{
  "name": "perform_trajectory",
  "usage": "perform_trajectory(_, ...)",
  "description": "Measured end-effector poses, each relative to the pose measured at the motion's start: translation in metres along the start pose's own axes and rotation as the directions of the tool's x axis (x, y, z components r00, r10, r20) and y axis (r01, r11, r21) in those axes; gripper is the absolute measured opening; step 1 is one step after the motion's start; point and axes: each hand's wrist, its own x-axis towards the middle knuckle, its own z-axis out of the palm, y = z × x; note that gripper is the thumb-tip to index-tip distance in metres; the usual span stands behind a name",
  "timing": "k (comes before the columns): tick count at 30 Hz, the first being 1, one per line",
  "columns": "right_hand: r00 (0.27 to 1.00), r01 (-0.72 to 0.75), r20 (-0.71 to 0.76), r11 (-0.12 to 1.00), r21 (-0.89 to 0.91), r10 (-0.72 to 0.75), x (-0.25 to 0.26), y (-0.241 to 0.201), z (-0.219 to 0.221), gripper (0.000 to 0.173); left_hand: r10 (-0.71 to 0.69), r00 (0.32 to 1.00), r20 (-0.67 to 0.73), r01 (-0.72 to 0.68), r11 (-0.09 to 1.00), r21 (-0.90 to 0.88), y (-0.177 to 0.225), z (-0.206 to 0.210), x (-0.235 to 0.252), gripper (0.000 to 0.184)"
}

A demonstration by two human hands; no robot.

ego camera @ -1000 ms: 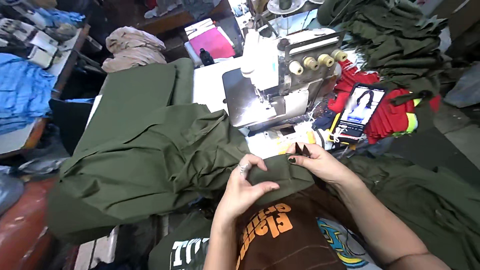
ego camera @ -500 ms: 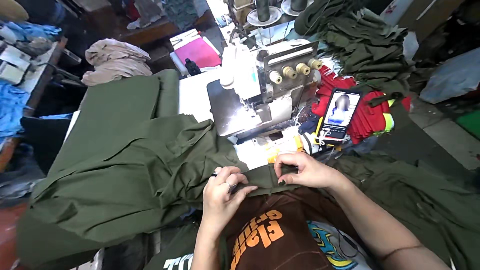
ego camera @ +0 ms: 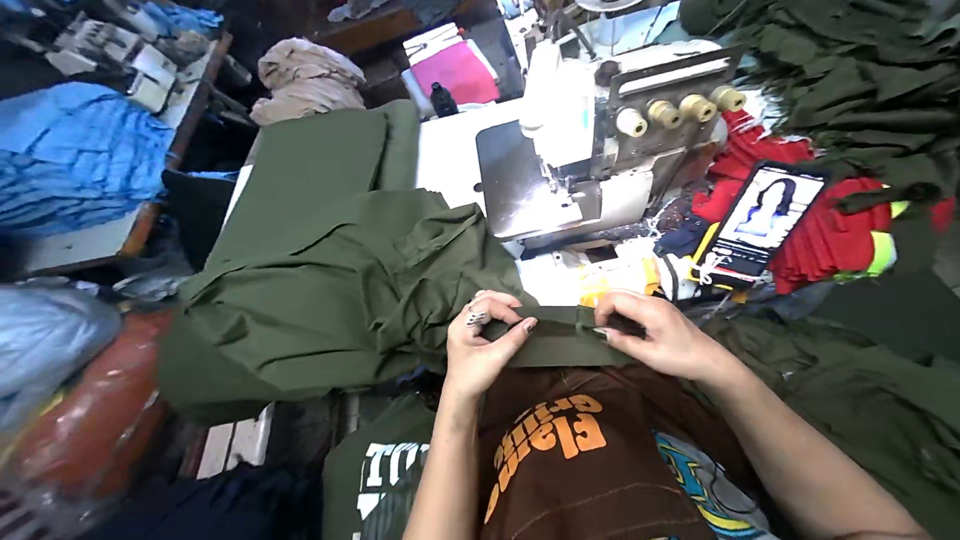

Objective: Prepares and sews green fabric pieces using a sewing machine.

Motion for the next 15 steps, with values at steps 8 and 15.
perform_trajectory(8, 0.991, 0.004, -0.133, 0.992, 0.126, 0.013, -0.002, -0.001, 0.012, 0.020, 0.055, 0.998, -0.020, -0.055, 0.998, -0.007, 0.001, -0.004, -0.005, 0.013)
perform_trajectory(15, 0.983, -0.086, -0.144, 0.980, 0.177, 0.113, -0.004, -0.005, 0.016, 0.017, 0.128, 0.991, 0.028, -0.128, 0.992, 0.010, 0.005, -0.013, -0.009, 0.017)
